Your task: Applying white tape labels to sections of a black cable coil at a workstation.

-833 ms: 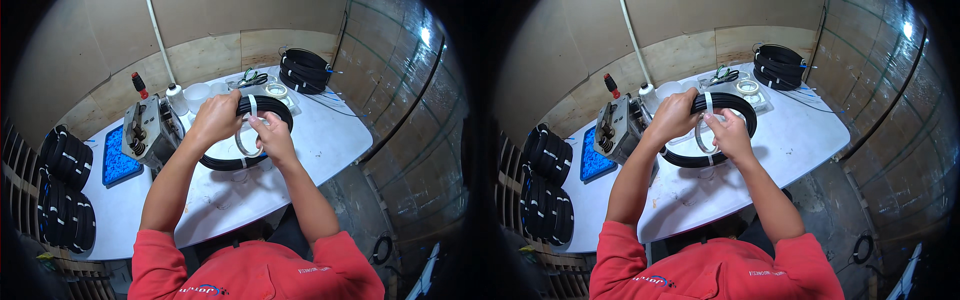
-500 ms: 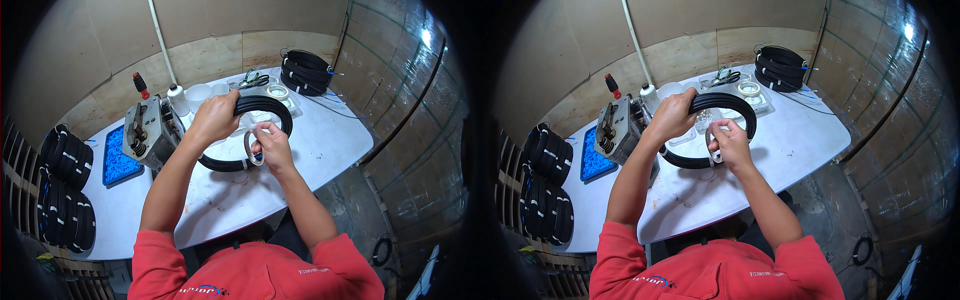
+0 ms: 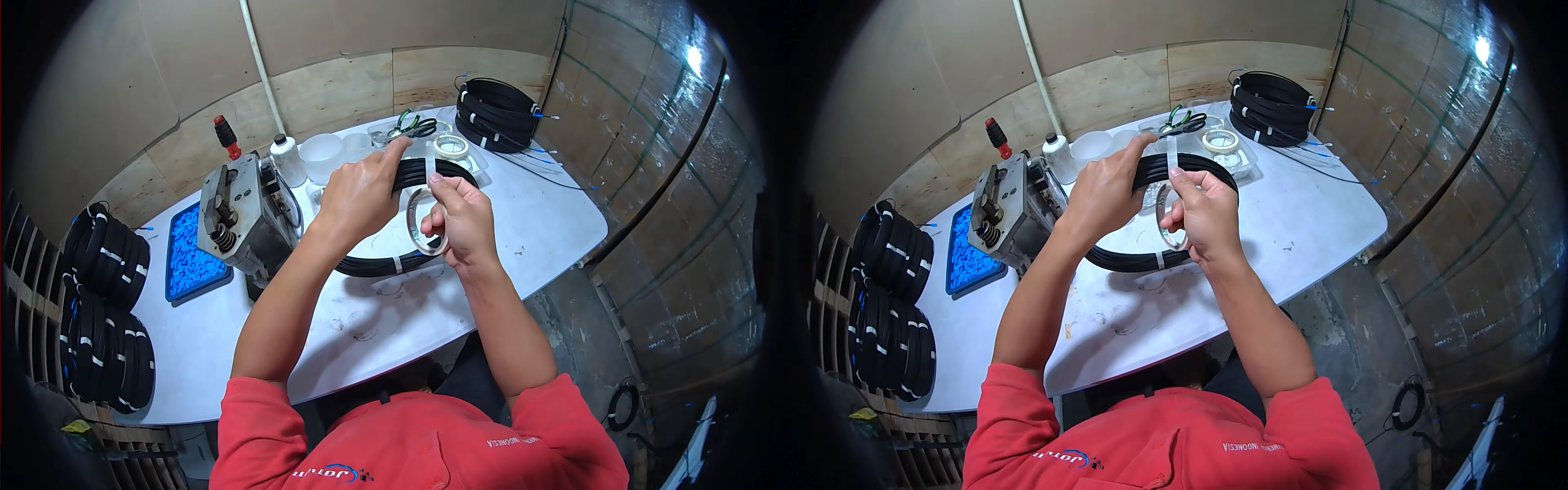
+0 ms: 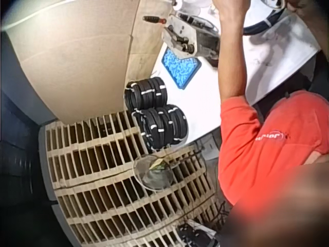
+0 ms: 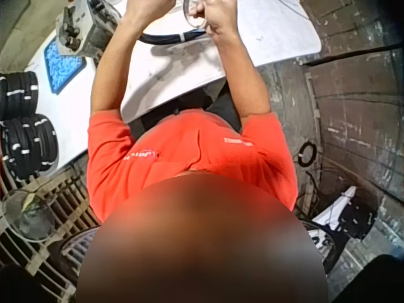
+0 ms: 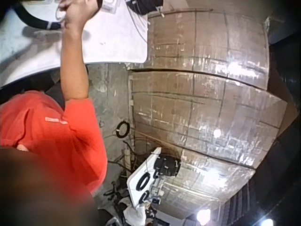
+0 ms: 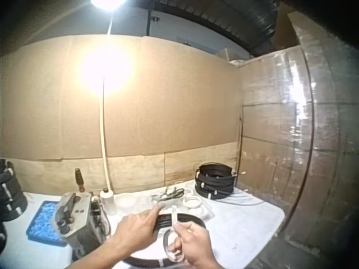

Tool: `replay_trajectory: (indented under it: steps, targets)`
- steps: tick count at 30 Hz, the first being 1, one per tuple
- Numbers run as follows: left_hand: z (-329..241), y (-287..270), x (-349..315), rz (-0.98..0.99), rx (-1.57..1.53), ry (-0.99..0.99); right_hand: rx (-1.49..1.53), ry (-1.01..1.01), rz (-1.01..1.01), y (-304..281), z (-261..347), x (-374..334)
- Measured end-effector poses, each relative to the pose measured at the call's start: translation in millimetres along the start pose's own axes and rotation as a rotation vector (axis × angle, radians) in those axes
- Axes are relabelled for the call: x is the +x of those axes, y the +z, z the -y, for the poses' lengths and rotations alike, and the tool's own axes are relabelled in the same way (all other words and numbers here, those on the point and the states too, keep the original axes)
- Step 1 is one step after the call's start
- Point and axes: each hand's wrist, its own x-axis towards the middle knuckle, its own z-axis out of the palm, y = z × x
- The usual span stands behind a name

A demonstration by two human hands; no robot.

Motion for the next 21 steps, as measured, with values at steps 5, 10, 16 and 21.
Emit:
replay_trajectory:
  steps: [5,10,16,21]
  targets:
    - [-5.4,1.3,-1.5,-0.006,0.02,-0.008,-0.017,0.049,-0.004,-0.8,2.3,-6.0]
    - [-8.2,4.2,-4.5,-0.021,0.085,0.035,-0.059,0.04,-0.002,-3.2,2.3,-4.8]
    - [-2.8,6.6,-6.7,-0.076,0.104,0.111,-0.08,0.029,0.004,-2.8,1.2,-5.6]
    - [-2.2,6.4,-6.6,-0.08,0.064,0.107,-0.05,-0.012,0.018,-4.2,-11.5,-8.0]
